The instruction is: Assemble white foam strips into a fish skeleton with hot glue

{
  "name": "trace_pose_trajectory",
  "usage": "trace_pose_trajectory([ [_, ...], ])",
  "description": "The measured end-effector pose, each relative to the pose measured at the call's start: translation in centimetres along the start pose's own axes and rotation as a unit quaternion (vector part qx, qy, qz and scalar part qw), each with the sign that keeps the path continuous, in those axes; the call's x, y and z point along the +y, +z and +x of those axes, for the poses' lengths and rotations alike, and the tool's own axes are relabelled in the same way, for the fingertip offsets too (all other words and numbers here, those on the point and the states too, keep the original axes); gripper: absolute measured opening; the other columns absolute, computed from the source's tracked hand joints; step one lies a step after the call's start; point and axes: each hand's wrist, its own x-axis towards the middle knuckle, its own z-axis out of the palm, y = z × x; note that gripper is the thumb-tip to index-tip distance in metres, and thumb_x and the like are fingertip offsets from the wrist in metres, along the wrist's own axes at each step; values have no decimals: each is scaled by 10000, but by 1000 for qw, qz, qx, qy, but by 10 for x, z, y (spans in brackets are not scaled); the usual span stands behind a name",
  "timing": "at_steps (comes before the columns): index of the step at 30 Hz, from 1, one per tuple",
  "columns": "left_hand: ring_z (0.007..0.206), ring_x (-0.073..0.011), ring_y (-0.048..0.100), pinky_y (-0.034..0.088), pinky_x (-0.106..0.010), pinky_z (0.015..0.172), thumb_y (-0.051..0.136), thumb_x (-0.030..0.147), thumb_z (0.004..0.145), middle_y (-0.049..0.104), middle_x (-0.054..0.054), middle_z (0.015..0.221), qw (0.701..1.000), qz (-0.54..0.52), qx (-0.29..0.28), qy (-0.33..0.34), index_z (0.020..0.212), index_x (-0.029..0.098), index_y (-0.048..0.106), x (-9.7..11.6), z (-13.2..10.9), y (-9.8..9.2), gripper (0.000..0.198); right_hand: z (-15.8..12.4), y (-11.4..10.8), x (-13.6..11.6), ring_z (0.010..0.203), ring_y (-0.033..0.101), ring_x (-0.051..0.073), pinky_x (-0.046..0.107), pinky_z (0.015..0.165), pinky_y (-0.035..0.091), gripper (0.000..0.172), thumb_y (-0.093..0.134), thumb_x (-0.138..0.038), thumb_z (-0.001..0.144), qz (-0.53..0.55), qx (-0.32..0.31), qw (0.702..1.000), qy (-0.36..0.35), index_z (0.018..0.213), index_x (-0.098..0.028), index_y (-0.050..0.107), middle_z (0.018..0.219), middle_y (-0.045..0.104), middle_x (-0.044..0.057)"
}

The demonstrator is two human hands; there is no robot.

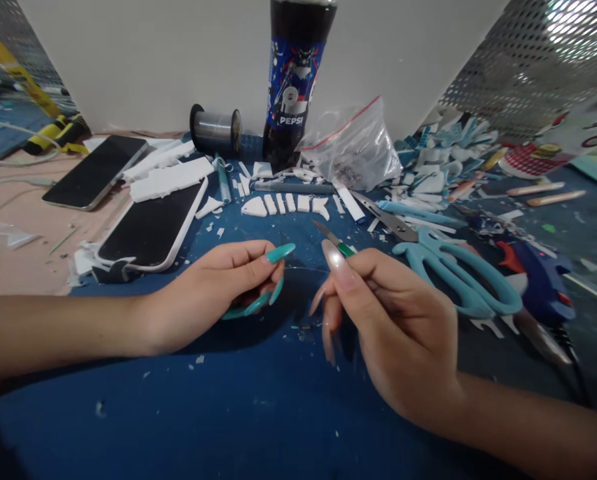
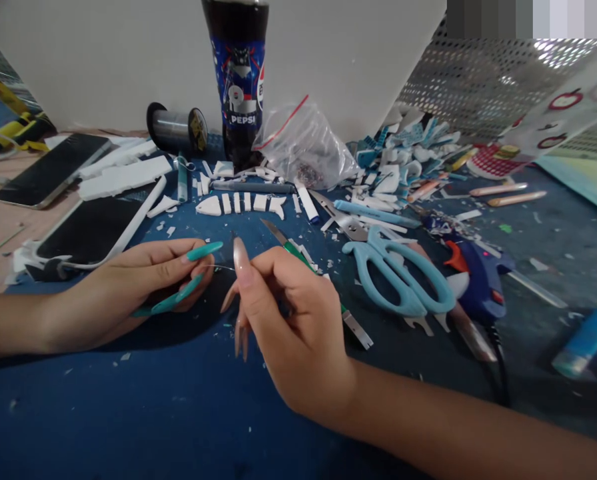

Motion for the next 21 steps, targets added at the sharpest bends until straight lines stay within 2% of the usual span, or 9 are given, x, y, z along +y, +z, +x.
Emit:
trace_pose_trajectory([
  [6, 529, -57, 311, 254, -193, 502, 495, 308, 923, 450, 38, 639, 1000, -18, -2, -5, 719, 158, 502, 1, 1, 0, 253, -2, 0, -2, 388, 576, 66, 188, 403, 491, 235, 496, -225, 965, -61, 6, 998, -14, 752, -194, 590, 534, 564, -45],
  [21, 531, -55, 333, 276, -174, 495, 479, 293, 927, 450, 39, 630, 1000, -9, 4, -1, 721, 153, 502, 2, 0, 3, 250, 0, 2, -3, 376, 566, 63, 189, 401, 464, 259, 499, -259, 964, -63, 8, 998, -1, 719, -201, 560, 518, 544, -54],
])
